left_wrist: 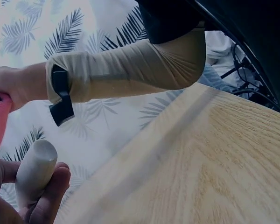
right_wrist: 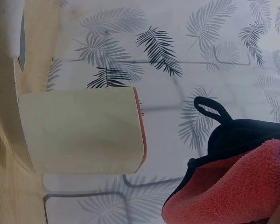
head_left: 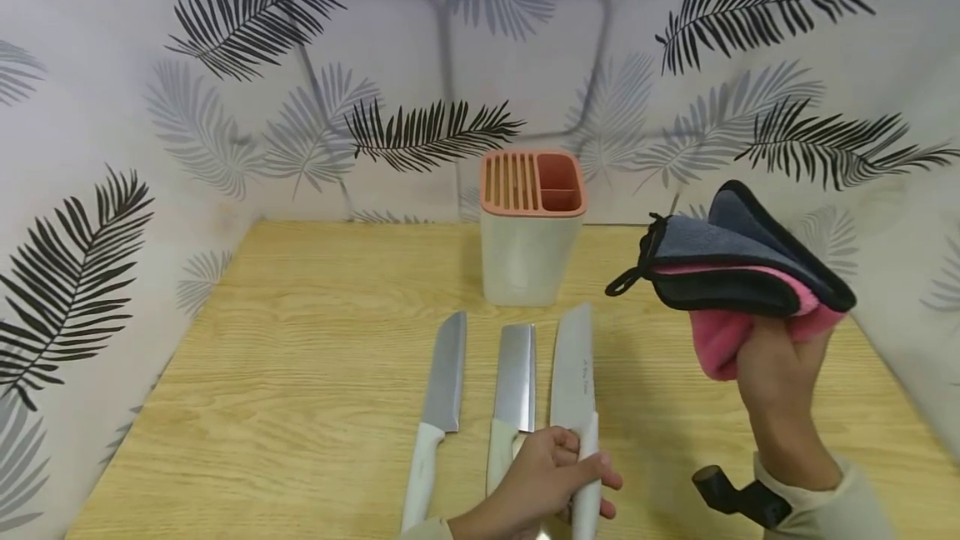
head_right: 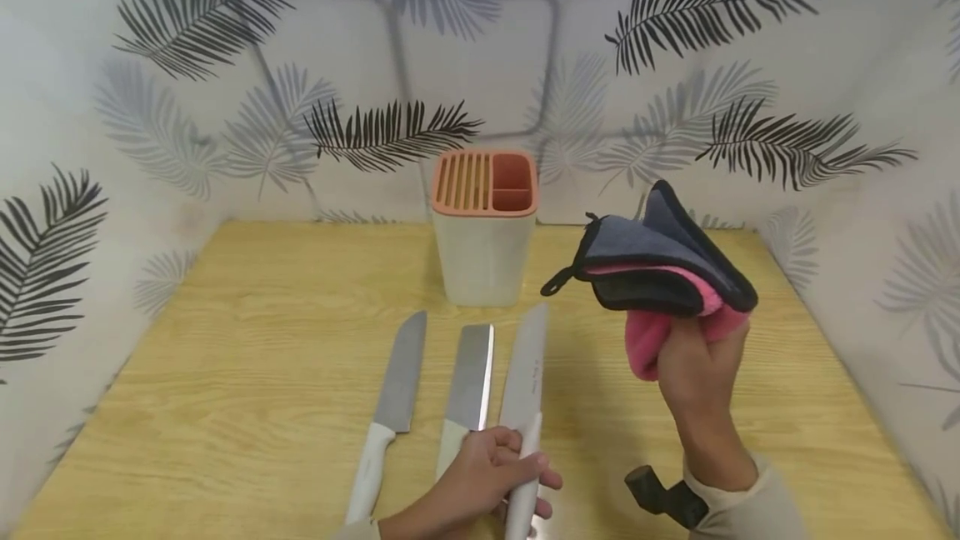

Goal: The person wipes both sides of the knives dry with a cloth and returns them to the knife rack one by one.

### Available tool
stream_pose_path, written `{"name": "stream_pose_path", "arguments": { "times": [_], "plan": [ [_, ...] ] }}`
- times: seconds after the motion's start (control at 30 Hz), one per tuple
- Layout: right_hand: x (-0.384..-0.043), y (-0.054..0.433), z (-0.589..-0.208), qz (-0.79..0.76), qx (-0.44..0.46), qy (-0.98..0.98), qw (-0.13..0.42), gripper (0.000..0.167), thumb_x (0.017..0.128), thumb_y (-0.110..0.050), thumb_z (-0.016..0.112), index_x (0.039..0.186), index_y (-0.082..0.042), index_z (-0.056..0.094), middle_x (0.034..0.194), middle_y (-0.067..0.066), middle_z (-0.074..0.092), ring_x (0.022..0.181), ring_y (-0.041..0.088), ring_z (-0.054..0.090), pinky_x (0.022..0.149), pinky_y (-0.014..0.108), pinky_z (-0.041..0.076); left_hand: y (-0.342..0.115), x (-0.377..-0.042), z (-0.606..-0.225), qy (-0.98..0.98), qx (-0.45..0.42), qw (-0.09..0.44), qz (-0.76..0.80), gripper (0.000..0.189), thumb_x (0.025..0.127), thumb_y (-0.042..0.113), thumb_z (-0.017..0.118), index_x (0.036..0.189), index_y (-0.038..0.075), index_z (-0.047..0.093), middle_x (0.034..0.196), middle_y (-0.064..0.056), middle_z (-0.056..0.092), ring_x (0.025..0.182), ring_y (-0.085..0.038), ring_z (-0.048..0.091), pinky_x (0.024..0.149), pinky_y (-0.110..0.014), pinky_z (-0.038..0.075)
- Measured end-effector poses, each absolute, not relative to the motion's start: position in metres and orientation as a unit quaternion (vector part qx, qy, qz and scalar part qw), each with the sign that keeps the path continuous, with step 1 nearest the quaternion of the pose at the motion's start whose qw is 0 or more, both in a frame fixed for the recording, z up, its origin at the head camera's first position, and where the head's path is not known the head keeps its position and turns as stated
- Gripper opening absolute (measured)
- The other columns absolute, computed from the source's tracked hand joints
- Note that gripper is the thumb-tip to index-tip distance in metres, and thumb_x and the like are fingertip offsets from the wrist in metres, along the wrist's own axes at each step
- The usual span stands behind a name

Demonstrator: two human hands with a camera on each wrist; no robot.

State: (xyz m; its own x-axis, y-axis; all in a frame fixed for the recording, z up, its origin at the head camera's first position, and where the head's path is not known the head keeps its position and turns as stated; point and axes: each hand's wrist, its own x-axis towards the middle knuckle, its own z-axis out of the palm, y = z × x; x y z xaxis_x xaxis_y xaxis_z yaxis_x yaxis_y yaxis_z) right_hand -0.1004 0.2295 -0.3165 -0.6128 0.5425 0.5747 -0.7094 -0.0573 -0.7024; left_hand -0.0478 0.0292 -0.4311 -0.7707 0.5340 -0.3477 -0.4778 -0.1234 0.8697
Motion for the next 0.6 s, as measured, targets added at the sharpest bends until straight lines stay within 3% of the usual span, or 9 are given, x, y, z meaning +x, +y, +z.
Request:
{"name": "stream_pose_path", "arguments": {
  "times": [0.3, 0.47, 0.6],
  "plan": [
    [-0.100, 0.228, -0.320, 0.715, 0.096, -0.547, 0.424, 0.024, 0.096, 0.008, 0.049, 0.088, -0.007, 0.066, 0.067, -0.004, 0.069, 0.057, 0.002, 0.067, 0.073, 0.016, 0.051, 0.049, -0.045, -0.437, 0.596, 0.006, 0.316, 0.738, 0.022, 0.096, 0.014, 0.065, 0.106, 0.002, 0.048, 0.093, -0.012, 0.075, 0.061, -0.013, 0.067, 0.053, -0.032, 0.058],
    [-0.101, 0.228, -0.321, 0.702, 0.110, -0.562, 0.423, 0.026, 0.096, 0.007, 0.049, 0.082, -0.008, 0.065, 0.060, -0.005, 0.066, 0.050, 0.003, 0.065, 0.065, 0.015, 0.051, 0.055, -0.047, -0.438, 0.601, -0.014, 0.344, 0.721, 0.028, 0.097, 0.005, 0.057, 0.123, -0.005, 0.050, 0.102, -0.012, 0.072, 0.073, -0.016, 0.067, 0.060, -0.039, 0.061],
    [-0.101, 0.228, -0.322, 0.705, 0.110, -0.569, 0.408, 0.028, 0.097, 0.006, 0.049, 0.079, -0.008, 0.065, 0.057, -0.004, 0.065, 0.047, 0.003, 0.063, 0.059, 0.014, 0.050, 0.056, -0.047, -0.443, 0.635, 0.012, 0.358, 0.684, 0.031, 0.092, -0.005, 0.059, 0.122, -0.007, 0.054, 0.104, -0.012, 0.070, 0.083, -0.015, 0.066, 0.065, -0.032, 0.060]
  ]
}}
